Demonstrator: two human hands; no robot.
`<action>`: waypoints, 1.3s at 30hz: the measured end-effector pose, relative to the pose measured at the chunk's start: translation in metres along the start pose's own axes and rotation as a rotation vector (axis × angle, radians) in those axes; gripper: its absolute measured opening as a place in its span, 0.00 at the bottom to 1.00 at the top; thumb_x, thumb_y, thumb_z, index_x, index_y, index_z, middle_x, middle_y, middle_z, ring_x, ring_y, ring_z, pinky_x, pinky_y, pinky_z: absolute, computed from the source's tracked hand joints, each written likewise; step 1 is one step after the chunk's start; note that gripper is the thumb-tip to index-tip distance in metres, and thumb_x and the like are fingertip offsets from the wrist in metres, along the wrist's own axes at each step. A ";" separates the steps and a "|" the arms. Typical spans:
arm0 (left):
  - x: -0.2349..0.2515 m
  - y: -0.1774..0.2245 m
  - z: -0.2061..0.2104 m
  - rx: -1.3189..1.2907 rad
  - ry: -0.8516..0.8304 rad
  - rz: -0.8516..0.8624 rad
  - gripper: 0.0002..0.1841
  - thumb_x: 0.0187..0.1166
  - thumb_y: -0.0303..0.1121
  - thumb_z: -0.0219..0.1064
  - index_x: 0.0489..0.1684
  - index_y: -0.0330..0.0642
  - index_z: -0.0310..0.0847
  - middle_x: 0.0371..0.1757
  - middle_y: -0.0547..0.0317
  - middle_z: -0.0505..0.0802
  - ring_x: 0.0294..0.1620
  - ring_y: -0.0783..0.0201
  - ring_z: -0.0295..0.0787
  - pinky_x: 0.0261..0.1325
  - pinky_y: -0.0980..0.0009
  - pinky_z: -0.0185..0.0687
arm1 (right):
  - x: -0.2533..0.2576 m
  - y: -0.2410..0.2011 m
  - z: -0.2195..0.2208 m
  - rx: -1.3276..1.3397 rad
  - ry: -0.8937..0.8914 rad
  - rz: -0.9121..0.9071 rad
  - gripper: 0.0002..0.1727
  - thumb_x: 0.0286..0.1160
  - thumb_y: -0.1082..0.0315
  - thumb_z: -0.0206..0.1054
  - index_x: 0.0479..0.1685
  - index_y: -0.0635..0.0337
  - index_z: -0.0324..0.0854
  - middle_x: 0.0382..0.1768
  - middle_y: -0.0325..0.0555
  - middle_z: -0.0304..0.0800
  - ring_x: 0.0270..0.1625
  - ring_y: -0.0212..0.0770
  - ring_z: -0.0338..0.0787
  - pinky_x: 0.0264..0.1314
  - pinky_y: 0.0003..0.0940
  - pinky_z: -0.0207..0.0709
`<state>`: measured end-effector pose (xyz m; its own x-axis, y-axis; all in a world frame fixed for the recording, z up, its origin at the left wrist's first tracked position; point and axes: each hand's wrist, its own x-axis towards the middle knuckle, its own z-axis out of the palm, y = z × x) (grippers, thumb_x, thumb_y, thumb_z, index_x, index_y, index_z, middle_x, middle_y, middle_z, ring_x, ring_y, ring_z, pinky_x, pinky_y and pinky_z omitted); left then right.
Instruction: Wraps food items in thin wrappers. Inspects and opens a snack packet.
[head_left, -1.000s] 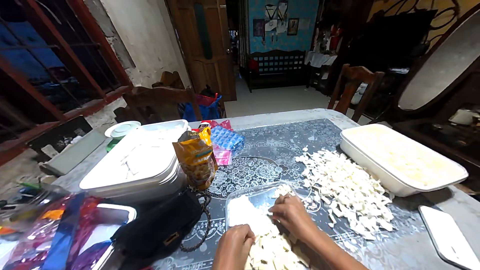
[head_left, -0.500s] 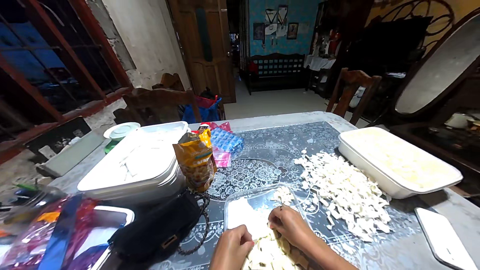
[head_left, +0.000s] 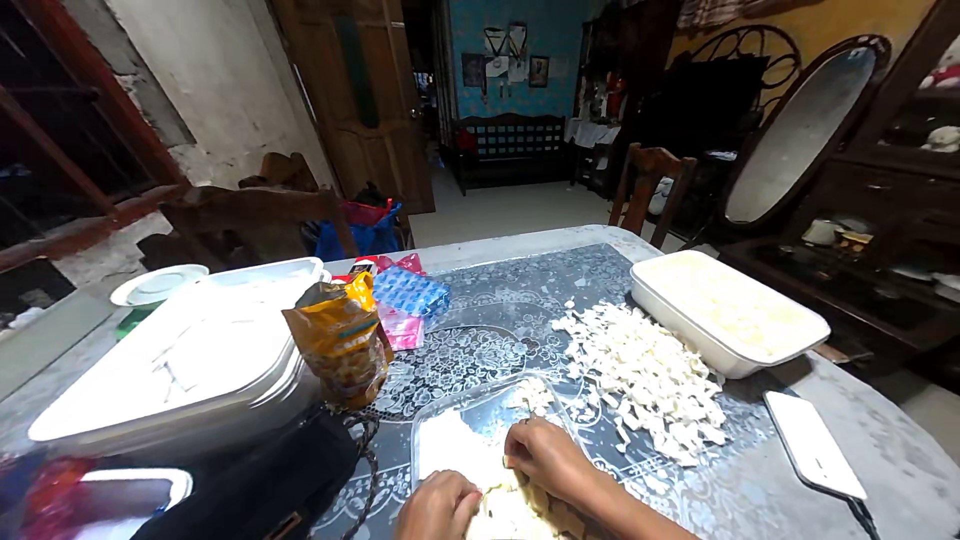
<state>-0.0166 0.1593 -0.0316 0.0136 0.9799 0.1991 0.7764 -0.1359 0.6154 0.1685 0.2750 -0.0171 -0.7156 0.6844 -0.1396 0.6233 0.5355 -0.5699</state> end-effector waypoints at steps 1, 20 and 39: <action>0.000 0.000 0.000 -0.010 0.000 -0.021 0.08 0.76 0.27 0.71 0.37 0.28 0.93 0.39 0.38 0.95 0.46 0.39 0.94 0.55 0.42 0.85 | 0.000 0.000 0.000 0.000 -0.002 0.003 0.13 0.82 0.70 0.65 0.55 0.70 0.87 0.53 0.64 0.91 0.64 0.61 0.87 0.70 0.56 0.74; 0.003 0.012 0.005 -0.774 0.160 -0.315 0.13 0.80 0.24 0.65 0.56 0.29 0.70 0.28 0.57 0.92 0.29 0.69 0.90 0.41 0.69 0.88 | -0.014 -0.022 0.013 0.463 0.193 -0.125 0.10 0.78 0.70 0.68 0.48 0.68 0.90 0.44 0.53 0.93 0.44 0.38 0.90 0.52 0.33 0.82; 0.009 0.008 -0.008 -1.163 0.065 -0.513 0.09 0.80 0.18 0.61 0.53 0.31 0.81 0.36 0.58 0.95 0.35 0.69 0.93 0.45 0.72 0.90 | -0.001 -0.002 0.030 0.354 0.399 -0.565 0.09 0.68 0.67 0.77 0.36 0.66 0.90 0.47 0.54 0.93 0.55 0.43 0.90 0.61 0.35 0.82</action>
<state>-0.0152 0.1658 -0.0185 -0.1793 0.9533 -0.2429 -0.3250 0.1756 0.9293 0.1587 0.2580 -0.0398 -0.6851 0.5171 0.5131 0.0115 0.7120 -0.7021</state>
